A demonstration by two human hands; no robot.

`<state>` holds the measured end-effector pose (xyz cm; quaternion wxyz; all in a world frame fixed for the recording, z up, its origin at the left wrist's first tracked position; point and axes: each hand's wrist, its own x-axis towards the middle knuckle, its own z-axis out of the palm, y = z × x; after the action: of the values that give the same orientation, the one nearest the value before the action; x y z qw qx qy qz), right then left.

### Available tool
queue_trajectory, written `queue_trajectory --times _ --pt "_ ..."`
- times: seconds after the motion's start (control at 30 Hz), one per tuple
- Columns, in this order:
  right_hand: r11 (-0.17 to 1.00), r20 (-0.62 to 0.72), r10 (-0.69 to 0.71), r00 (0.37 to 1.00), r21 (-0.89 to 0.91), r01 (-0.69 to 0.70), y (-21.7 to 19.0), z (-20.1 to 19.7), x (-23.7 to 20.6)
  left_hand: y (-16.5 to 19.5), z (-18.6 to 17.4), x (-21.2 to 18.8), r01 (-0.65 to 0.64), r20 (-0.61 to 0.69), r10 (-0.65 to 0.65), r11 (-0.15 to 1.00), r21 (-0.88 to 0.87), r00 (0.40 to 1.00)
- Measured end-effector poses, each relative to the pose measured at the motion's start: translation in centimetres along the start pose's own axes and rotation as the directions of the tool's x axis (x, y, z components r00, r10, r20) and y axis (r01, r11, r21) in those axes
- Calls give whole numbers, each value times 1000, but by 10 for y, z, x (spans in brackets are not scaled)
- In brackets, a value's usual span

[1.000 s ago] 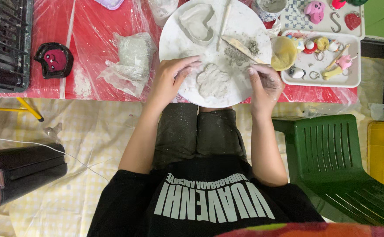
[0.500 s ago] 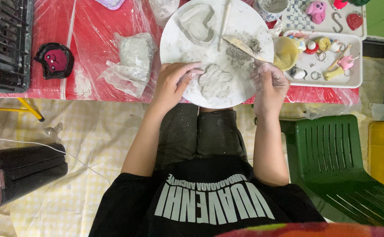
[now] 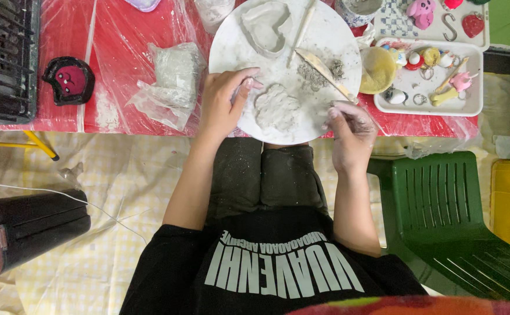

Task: The person presses and shapes a soft gray clay piece inside a flower-shaped mold on a plate, using a wooden stick to move and pack material, and presses the clay with their fingers to form the shape. They occasionally reposition the mold and add material from a pile on the plate.

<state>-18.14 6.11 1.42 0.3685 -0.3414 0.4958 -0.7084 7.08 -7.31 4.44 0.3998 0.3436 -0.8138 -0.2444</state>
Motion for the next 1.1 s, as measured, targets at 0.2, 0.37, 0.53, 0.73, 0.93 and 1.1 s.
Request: queue_trajectory --times 0.2,0.37,0.53,0.73,0.93,1.1 --pt "974 62 -61 996 -213 73 -14 9 -1 4 11 -19 -40 -108 37 999 -32 993" --pt "843 330 -104 938 -471 259 -29 45 12 6 22 -25 -21 -127 19 1000 -13 992" --pt "416 666 -234 709 -590 692 -40 83 30 8 22 -24 -13 -143 11 1000 -12 990" --pt "298 735 -132 665 -610 734 -60 80 32 9 21 -24 -32 -136 24 998 -57 990" --pt "339 793 -115 598 -535 774 -60 64 26 9 23 -25 1 -131 -8 998 -56 991" --pt "211 797 -29 604 -586 783 -49 59 23 9 25 -26 -10 -141 4 999 -36 990"
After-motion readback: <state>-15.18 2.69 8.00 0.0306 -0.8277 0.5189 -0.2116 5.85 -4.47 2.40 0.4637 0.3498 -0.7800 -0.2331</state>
